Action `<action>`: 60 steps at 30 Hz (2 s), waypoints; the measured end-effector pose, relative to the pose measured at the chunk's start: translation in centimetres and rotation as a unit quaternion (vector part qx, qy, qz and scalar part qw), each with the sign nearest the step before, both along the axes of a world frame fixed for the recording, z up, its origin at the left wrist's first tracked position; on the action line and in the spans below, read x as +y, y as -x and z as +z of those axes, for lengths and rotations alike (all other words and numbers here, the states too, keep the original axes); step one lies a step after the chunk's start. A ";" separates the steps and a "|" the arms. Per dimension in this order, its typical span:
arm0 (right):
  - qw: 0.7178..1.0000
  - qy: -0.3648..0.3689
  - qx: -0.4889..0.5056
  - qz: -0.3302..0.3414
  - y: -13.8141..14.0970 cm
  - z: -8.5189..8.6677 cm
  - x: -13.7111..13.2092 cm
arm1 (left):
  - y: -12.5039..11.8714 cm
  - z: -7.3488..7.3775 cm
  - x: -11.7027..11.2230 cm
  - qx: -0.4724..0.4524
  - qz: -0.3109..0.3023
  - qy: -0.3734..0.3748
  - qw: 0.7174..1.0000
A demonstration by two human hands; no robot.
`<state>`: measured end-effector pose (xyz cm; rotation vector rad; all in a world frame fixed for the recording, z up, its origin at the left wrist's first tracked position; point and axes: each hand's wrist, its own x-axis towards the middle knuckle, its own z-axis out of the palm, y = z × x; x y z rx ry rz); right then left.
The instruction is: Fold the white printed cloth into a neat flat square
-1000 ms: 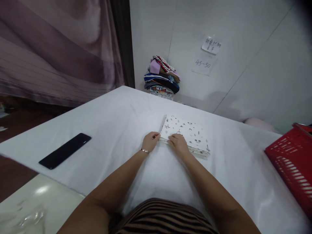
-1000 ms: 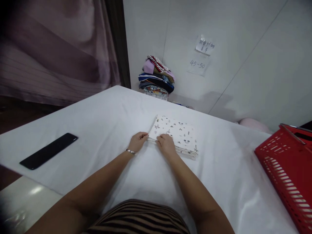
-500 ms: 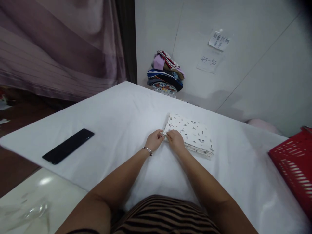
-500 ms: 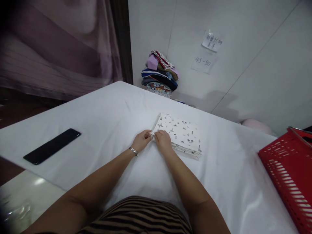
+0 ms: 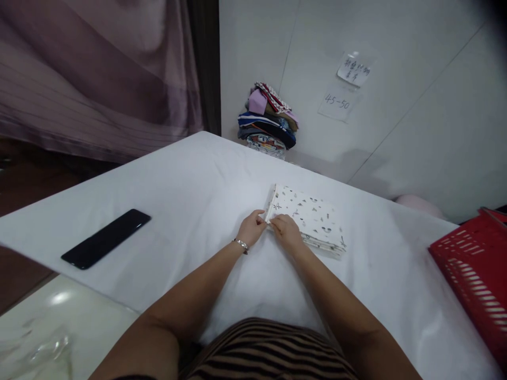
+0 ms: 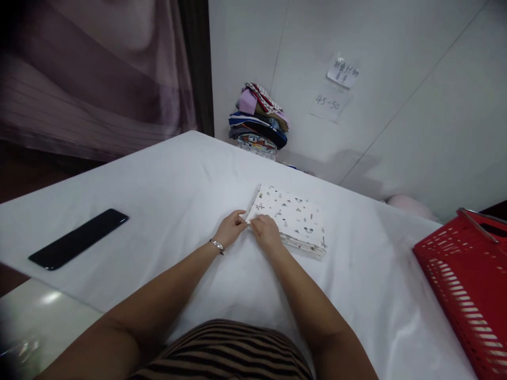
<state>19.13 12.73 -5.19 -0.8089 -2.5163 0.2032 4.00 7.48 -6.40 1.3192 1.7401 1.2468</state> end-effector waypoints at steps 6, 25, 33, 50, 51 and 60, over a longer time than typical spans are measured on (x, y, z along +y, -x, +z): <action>1.000 0.018 0.000 -0.004 -0.1 -0.3 0.0 | 0.1 -0.1 0.2 -0.074 -0.006 -0.015 0.997; 0.975 0.113 0.181 -0.057 0.1 -0.6 0.2 | 0.2 1.4 -0.6 0.205 -0.013 0.059 0.977; 0.969 0.131 0.197 -0.067 0.1 -0.6 0.3 | -0.7 1.6 -0.6 0.238 -0.020 0.081 0.968; 0.992 0.075 0.089 -0.041 0.0 -0.1 -0.2 | -0.7 1.3 0.1 0.154 0.024 0.123 0.980; 0.993 0.067 0.090 -0.040 0.0 -0.1 -0.2 | -0.6 1.3 0.1 0.146 0.024 0.122 0.981; 0.999 0.019 -0.022 -0.032 0.3 -0.2 -0.4 | -0.4 1.4 0.0 0.161 0.031 0.122 0.979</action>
